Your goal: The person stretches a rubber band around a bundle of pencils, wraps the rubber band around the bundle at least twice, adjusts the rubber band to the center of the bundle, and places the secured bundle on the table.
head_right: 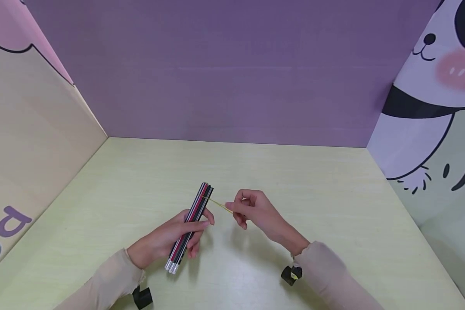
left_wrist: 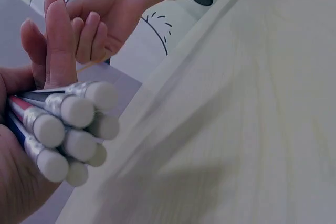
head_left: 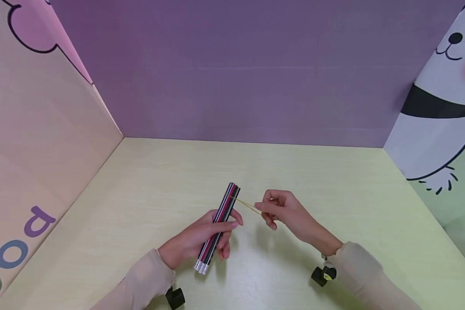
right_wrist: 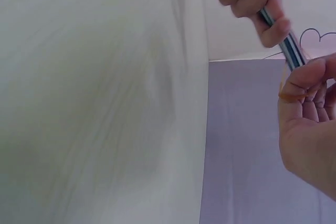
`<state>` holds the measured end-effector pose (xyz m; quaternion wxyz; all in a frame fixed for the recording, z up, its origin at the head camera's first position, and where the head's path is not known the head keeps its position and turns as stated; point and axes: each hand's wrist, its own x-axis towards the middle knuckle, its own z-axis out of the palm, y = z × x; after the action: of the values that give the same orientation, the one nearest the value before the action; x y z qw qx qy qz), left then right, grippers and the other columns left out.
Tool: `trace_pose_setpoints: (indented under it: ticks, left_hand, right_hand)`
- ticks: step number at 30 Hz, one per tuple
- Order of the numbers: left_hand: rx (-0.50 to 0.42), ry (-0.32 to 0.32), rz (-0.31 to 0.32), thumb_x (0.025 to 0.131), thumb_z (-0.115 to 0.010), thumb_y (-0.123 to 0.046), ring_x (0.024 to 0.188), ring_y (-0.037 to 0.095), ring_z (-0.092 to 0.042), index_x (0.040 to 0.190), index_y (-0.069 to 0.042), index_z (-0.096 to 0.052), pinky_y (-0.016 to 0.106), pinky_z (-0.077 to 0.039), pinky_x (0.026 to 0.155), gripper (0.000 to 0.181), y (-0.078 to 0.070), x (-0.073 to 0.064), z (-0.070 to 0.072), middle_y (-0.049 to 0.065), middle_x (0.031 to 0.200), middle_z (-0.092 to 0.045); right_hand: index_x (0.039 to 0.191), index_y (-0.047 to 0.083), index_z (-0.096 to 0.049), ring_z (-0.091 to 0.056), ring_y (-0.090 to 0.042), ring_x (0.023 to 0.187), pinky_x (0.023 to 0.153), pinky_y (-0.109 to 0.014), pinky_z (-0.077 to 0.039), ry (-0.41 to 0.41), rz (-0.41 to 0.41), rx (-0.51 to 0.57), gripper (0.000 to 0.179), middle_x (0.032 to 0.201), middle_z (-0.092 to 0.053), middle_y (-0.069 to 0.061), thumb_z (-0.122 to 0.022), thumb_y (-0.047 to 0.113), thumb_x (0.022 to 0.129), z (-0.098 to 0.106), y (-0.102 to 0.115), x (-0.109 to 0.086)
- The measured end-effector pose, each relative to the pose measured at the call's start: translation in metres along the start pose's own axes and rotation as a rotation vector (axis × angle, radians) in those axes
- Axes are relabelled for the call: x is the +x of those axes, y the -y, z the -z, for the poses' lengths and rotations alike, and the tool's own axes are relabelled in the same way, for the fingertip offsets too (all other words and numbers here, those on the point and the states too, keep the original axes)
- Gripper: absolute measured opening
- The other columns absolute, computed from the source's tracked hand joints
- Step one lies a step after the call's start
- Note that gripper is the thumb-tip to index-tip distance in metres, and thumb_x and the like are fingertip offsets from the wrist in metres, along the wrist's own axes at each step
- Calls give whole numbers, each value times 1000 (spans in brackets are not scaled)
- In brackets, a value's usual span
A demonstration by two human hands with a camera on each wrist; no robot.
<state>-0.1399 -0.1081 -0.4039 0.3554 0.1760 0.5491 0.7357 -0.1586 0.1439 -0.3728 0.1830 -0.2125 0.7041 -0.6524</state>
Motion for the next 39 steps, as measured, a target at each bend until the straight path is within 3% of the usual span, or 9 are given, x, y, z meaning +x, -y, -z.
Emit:
trace_pose_setpoints:
  ticks: [5,9,14,17,22,27,33,39]
  left_hand:
    - [-14,-2,-11,103,-55,-20,52,21,-67,116,-7,-49,32,-56,51,20,1,0,6,1,52,-53]
    - [-6,3,-13,103,-55,-20,53,22,-67,116,-7,-49,32,-56,51,20,-1,-1,4,2,51,-53]
    - [26,12,-8,103,-55,-21,53,24,-68,116,-5,-50,35,-57,51,21,-3,-2,-3,4,51,-54]
    - [75,23,-15,103,-56,-20,55,28,-69,116,-2,-50,38,-58,52,23,-4,-2,-7,6,53,-57]
    - [186,20,-14,103,-56,-21,54,30,-70,116,4,-50,47,-59,53,29,-5,-3,-13,9,53,-58]
    - [251,33,-10,103,-57,-20,50,31,-67,113,3,-53,55,-57,53,25,-8,-4,-13,10,51,-52]
    - [311,65,30,104,-55,-16,50,31,-68,113,6,-53,53,-57,51,24,-10,-6,-11,13,52,-55]
    - [476,45,29,103,-55,-14,48,32,-67,110,3,-55,47,-56,44,18,-12,-8,-12,15,54,-60]
  right_hand:
    - [99,1,-61,-45,-19,57,60,-28,-40,22,42,10,15,66,-50,-5,-65,14,97,-6,3,-2]
    - [107,-1,-70,-46,-19,56,65,-27,-43,-19,57,-38,18,68,-54,-5,-65,12,96,-11,5,-3]
    - [106,1,-74,-47,-20,49,53,-29,-42,-156,46,-118,17,62,-55,-8,-65,12,96,-14,5,0]
    - [104,0,-75,-45,-24,46,47,-28,-40,-183,8,-176,16,57,-53,-7,-66,10,95,-15,3,3]
    - [95,2,-77,-40,-15,42,42,-23,-35,-82,-112,-254,12,57,-55,-4,-68,8,90,-16,-4,10]
    - [86,10,-78,-38,-10,44,41,-22,-32,55,-184,-273,5,70,-65,-7,-74,12,85,-17,-6,11]
    - [87,9,-76,-43,-11,58,50,-21,-32,98,-167,-372,11,66,-57,2,-81,15,79,-14,-4,10]
    - [88,12,-72,-46,-11,61,53,-21,-34,112,-151,-479,22,68,-53,3,-85,26,77,-6,-4,11]
